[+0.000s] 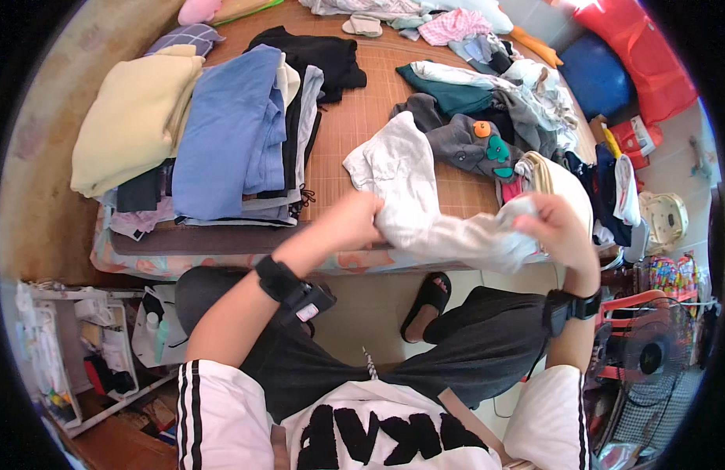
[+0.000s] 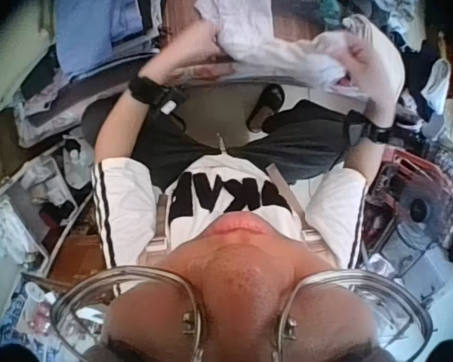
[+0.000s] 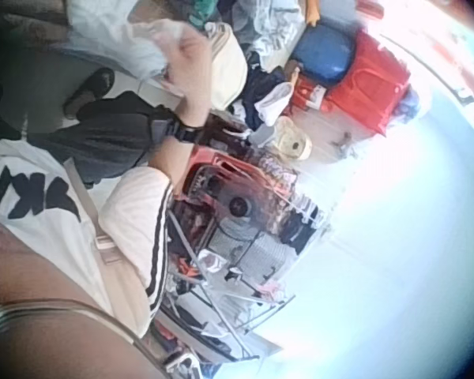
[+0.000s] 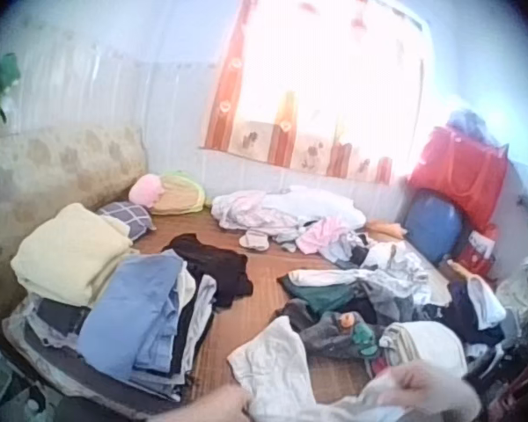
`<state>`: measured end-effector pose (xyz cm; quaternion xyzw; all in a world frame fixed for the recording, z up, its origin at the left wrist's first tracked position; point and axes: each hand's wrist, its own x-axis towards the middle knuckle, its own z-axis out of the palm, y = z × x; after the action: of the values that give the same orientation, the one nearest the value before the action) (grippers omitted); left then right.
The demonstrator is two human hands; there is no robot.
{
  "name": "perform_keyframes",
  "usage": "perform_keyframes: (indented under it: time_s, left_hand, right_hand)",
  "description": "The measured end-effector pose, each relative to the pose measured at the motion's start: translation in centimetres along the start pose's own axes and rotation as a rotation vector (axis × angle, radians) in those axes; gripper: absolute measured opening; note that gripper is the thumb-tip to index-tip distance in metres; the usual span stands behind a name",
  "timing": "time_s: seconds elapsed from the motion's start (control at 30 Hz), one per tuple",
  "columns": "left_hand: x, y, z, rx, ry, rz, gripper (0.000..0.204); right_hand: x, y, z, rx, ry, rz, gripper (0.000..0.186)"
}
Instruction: Folding various items of clothing and stacking them neatly on a bed.
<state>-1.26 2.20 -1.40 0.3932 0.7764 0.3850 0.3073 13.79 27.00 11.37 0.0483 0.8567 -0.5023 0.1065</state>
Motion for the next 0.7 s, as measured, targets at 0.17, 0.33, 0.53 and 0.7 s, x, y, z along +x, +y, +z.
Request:
perform_keyframes:
  time_s: [0.17, 0.33, 0.53, 0.7]
  left_hand:
    - [-2.2, -4.0, 6.0, -0.378, -0.114, -0.175, 0.046]
    - [-4.3, -1.5, 5.2, 0.067, 0.144, -0.109, 0.077]
    - [-5.0, -0.8, 7.7, 0.508, 0.226, 0.251, 0.074]
    - [-3.4, -3.8, 9.6, 0.403, 0.324, 0.147, 0.051]
  right_hand:
    - [-0.7, 3.4, 2.7, -0.06, -0.137, -0.029, 0.019]
    - [0.0, 1.7, 2.0, -0.11, -0.175, -0.054, 0.02]
    - [7.6, 0.3, 0.7, -0.349, -0.077, -0.383, 0.022]
    - [14.5, 1.4, 1.4, -0.282, 0.206, -0.349, 0.04]
